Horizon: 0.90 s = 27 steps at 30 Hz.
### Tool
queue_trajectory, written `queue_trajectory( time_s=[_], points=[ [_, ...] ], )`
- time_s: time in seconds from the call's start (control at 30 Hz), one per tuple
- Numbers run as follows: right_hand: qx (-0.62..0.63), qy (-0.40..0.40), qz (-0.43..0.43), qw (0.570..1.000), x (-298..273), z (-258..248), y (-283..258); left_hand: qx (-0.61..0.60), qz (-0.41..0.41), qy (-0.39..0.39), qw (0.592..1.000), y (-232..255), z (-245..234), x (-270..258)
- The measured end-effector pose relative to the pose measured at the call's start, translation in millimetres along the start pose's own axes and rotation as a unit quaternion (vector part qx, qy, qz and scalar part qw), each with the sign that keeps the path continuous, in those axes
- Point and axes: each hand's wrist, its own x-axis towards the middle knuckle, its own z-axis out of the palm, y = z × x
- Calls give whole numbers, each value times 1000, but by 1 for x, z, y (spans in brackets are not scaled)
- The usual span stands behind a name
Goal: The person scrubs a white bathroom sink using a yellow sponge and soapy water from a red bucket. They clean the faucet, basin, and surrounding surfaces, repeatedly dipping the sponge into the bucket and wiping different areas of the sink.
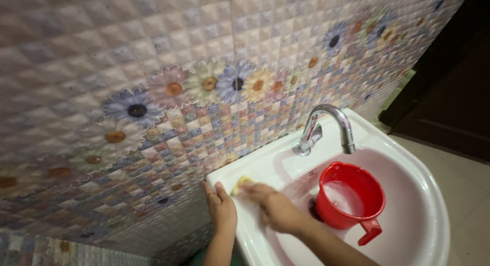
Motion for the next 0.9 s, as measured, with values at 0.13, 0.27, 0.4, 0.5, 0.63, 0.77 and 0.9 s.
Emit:
queue_trajectory(
  time_s=[0.13, 0.27, 0.4, 0.5, 0.63, 0.77, 0.9],
  points=[
    [23, 27, -8, 999, 15, 16, 0, -204, -167, -101, 959, 7, -21, -7],
    [9, -3, -98, 995, 42, 21, -21, -291, -292, -157, 898, 13, -57, -8],
    [-10, -13, -53, 998, 52, 23, -43, -422, -275, -160, 849, -3, -57, -2],
    [28, -39, -56, 997, 28, 20, -57, -327, -324, -179, 870, 3, -64, 5],
    [19, -52, -18, 998, -26, 27, -81, -334, -329, -232, 852, 14, -78, 10],
    [-117, 32, -77, 990, 2, 60, -80, -343, -327, -230, 850, 7, -79, 22],
    [-186, 59, -33, 980, 53, 92, -77, -355, -300, -163, 870, -5, -82, 21]
  ],
)
